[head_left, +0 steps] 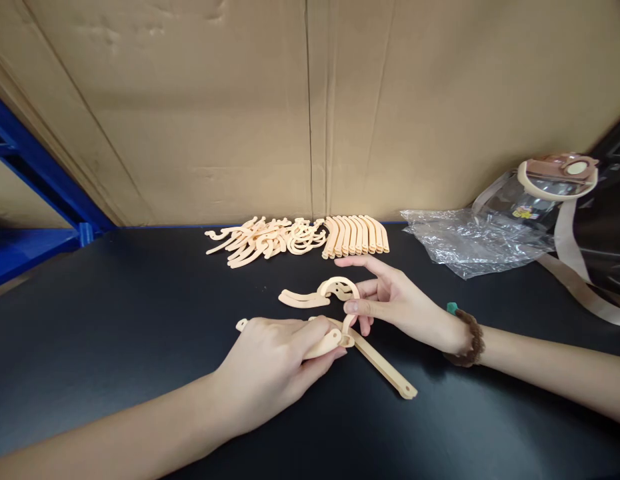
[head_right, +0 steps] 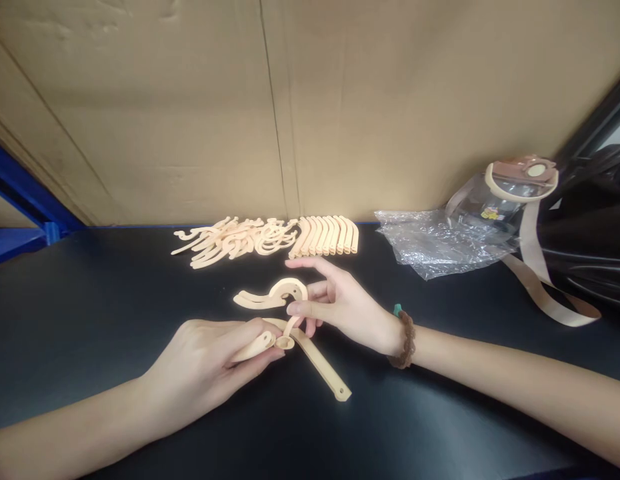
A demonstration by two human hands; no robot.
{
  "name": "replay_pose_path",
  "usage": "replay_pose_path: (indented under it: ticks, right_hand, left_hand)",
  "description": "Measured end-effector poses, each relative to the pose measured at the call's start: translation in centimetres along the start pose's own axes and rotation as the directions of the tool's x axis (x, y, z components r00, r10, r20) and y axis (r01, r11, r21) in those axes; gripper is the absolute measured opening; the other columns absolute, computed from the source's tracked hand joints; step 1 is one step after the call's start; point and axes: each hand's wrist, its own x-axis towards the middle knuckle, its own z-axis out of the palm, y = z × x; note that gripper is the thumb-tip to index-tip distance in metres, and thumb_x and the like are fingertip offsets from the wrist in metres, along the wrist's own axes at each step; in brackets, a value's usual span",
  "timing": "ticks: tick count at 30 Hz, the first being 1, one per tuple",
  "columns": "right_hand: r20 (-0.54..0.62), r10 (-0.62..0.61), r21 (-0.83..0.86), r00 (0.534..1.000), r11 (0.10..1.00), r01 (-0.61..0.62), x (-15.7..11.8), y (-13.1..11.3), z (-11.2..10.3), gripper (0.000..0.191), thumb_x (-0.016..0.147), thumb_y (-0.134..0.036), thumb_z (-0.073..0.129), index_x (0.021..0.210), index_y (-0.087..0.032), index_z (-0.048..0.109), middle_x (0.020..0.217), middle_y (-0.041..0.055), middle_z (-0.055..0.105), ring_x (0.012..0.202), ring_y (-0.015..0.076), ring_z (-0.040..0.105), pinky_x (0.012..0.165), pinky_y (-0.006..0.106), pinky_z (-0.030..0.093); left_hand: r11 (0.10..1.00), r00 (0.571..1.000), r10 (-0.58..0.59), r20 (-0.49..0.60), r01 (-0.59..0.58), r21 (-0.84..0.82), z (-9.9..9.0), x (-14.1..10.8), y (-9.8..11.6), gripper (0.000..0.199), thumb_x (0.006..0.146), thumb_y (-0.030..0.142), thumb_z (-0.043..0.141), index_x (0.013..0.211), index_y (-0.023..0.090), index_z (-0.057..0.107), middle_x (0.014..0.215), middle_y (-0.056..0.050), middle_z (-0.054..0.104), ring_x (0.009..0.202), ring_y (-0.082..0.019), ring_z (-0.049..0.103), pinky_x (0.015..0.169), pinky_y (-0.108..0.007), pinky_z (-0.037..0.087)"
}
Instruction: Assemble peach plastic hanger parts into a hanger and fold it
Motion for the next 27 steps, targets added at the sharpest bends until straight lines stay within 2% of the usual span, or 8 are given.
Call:
replay_pose_path:
  ticks: [4, 8, 13, 17, 20, 24, 27]
  right_hand:
    - [0.056, -0.052, -0.076, 0.997, 0.996, 0.057, -0.2, 0.0, 0.2, 0.018, 0.089, -0.032, 0.064, 0.099, -0.017, 0.067, 0.079, 0.0000, 0.070, 0.067, 0.0099, 0.066, 0.062, 0.022, 0.053]
    - [0.055, -0.039, -0.204, 0.998, 0.978, 0.050, -0.4, -0.2, 0.2, 0.017, 0.087, -0.033, 0.067, 0.095, -0.018, 0.067, 0.081, -0.0014, 0.068, 0.074, 0.0110, 0.065, 0.070, 0.024, 0.052]
    - [0.094, -0.056, -0.338, 0.994, 0.937, 0.085, -0.4, -0.5, -0.2, 0.018, 0.089, -0.037, 0.064, 0.085, -0.019, 0.063, 0.079, -0.0025, 0.064, 0.072, 0.0105, 0.060, 0.067, 0.024, 0.046]
    - [0.145, -0.026, -0.341, 0.989, 0.937, 0.075, -0.2, -0.6, -0.4, 0.019, 0.091, -0.038, 0.061, 0.089, -0.019, 0.065, 0.080, -0.0015, 0.065, 0.074, 0.0118, 0.060, 0.069, 0.025, 0.046]
    - [0.163, 0.014, -0.275, 0.986, 0.961, 0.032, 0.0, -0.4, -0.6, 0.019, 0.091, -0.037, 0.061, 0.088, -0.019, 0.067, 0.080, -0.0010, 0.066, 0.075, 0.0115, 0.060, 0.070, 0.024, 0.046]
    - [0.137, 0.024, -0.161, 0.990, 0.987, -0.001, 0.2, -0.2, -0.8, 0.019, 0.090, -0.037, 0.063, 0.087, -0.018, 0.065, 0.082, -0.0013, 0.064, 0.074, 0.0102, 0.058, 0.070, 0.024, 0.045]
    - [0.108, 0.021, -0.144, 0.994, 0.990, -0.005, 0.3, -0.3, -0.9, 0.018, 0.088, -0.037, 0.064, 0.088, -0.018, 0.065, 0.083, -0.0013, 0.063, 0.073, 0.0103, 0.056, 0.069, 0.025, 0.045]
  left_hand:
    - [0.999, 0.999, 0.002, -0.054, 0.000, 0.035, 0.0, 0.0, -0.2, 0.022, 0.094, 0.019, 0.055, 0.076, 0.021, 0.043, 0.061, 0.009, 0.054, 0.045, -0.006, 0.047, 0.044, -0.020, 0.030]
    - [0.999, 0.998, 0.015, -0.059, -0.012, 0.042, -0.1, -0.1, -0.2, 0.022, 0.096, 0.020, 0.052, 0.077, 0.021, 0.041, 0.060, 0.009, 0.052, 0.045, -0.006, 0.045, 0.044, -0.019, 0.030]
    - [0.999, 0.999, 0.018, -0.035, -0.017, 0.031, -0.2, -0.1, 0.0, 0.021, 0.096, 0.019, 0.050, 0.077, 0.021, 0.042, 0.061, 0.009, 0.052, 0.046, -0.006, 0.047, 0.044, -0.020, 0.030]
    - [1.000, 1.000, 0.011, -0.014, -0.011, 0.025, -0.3, -0.1, 0.0, 0.018, 0.097, 0.019, 0.048, 0.079, 0.020, 0.046, 0.063, 0.008, 0.056, 0.048, -0.006, 0.050, 0.046, -0.019, 0.032]
    - [0.998, 1.000, -0.026, -0.017, 0.027, 0.061, -0.3, -0.1, -0.1, 0.020, 0.098, 0.021, 0.046, 0.077, 0.021, 0.046, 0.061, 0.008, 0.054, 0.046, -0.007, 0.048, 0.045, -0.020, 0.030]
    - [0.990, 0.995, -0.102, -0.013, 0.103, 0.092, -0.3, 0.0, -0.2, 0.016, 0.095, 0.027, 0.047, 0.080, 0.022, 0.043, 0.057, 0.008, 0.047, 0.044, -0.009, 0.043, 0.043, -0.021, 0.027]
    - [0.993, 0.995, -0.102, 0.024, 0.100, 0.068, -0.3, 0.1, -0.2, 0.020, 0.094, 0.022, 0.040, 0.075, 0.021, 0.037, 0.061, 0.006, 0.046, 0.048, -0.010, 0.043, 0.045, -0.021, 0.028]
